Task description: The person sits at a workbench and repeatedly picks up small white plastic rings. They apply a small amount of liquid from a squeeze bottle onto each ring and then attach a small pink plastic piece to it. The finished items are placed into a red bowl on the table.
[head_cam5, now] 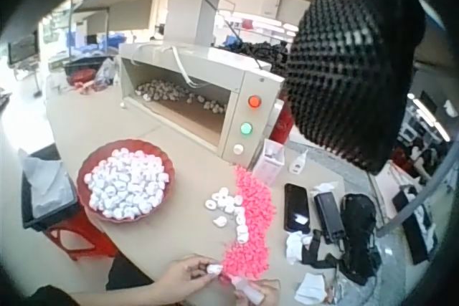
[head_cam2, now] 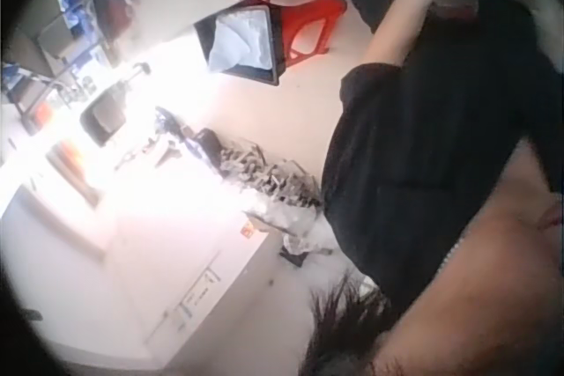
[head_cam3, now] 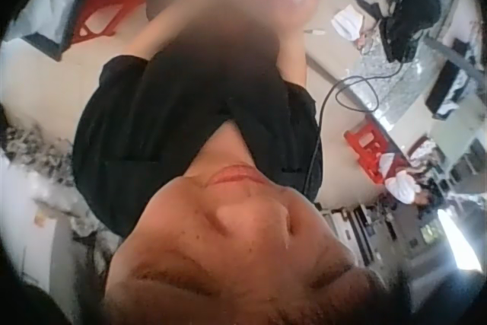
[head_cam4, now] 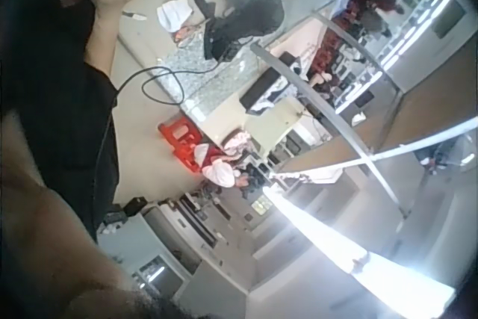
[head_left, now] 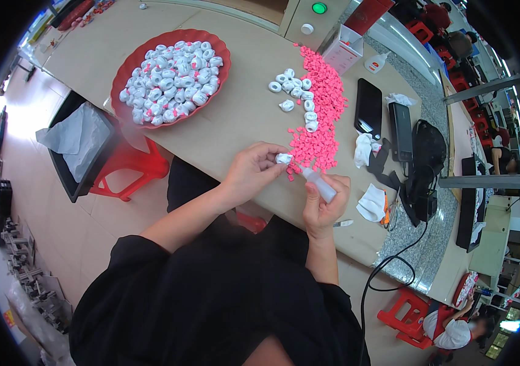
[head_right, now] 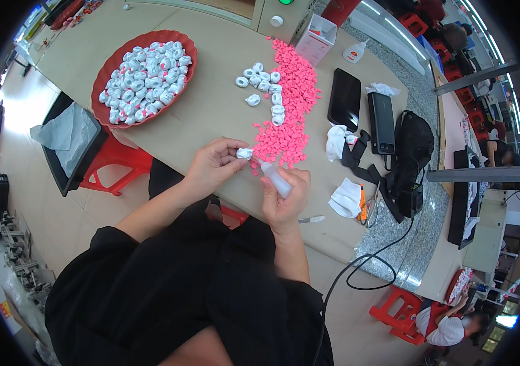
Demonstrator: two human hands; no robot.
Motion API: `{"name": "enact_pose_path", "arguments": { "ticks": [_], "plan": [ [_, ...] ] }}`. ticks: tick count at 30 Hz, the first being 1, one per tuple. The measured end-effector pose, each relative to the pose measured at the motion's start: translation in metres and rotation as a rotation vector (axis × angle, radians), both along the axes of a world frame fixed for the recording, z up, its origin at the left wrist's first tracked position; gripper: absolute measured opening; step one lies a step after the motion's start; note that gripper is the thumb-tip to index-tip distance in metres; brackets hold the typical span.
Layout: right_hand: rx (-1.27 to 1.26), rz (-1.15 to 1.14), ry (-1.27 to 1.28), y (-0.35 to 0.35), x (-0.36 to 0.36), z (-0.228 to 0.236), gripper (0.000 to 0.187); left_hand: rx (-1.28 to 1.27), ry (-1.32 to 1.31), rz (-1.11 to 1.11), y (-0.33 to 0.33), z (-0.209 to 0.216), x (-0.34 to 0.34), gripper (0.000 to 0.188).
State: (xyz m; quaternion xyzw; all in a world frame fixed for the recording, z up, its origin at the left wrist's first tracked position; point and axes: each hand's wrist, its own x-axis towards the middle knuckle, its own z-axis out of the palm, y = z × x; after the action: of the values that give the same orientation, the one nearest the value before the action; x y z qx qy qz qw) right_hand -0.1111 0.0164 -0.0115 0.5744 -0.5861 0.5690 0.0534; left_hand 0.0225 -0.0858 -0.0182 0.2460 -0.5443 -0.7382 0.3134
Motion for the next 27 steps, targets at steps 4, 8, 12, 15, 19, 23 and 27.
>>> {"name": "enact_pose_path", "arguments": {
  "ticks": [4,8,12,15,19,23,27],
  "plan": [
    [0.003,-0.003,0.0,0.0,-0.002,-0.001,0.029,-0.002,-0.023,0.005,0.0,0.002,0.0,0.027],
    [0.019,0.002,-0.024,0.001,-0.002,-0.001,0.028,-0.023,-0.028,0.017,0.0,0.001,-0.001,0.028],
    [0.028,0.022,-0.068,0.002,-0.002,-0.001,0.027,-0.032,-0.028,0.028,0.0,0.002,-0.001,0.028],
    [0.031,0.03,-0.085,0.003,-0.002,-0.001,0.027,-0.029,-0.019,0.03,0.0,0.002,-0.002,0.028],
    [0.019,0.043,-0.094,0.002,0.0,-0.001,0.027,-0.004,-0.001,0.024,0.001,0.002,-0.002,0.028],
    [-0.018,-0.019,-0.119,0.004,-0.001,-0.001,0.027,-0.025,-0.021,0.015,0.0,0.003,-0.001,0.028],
    [-0.225,0.147,-1.022,0.004,-0.014,0.007,0.026,-0.024,-0.015,0.017,0.0,0.0,0.0,0.027]
  ]
}}
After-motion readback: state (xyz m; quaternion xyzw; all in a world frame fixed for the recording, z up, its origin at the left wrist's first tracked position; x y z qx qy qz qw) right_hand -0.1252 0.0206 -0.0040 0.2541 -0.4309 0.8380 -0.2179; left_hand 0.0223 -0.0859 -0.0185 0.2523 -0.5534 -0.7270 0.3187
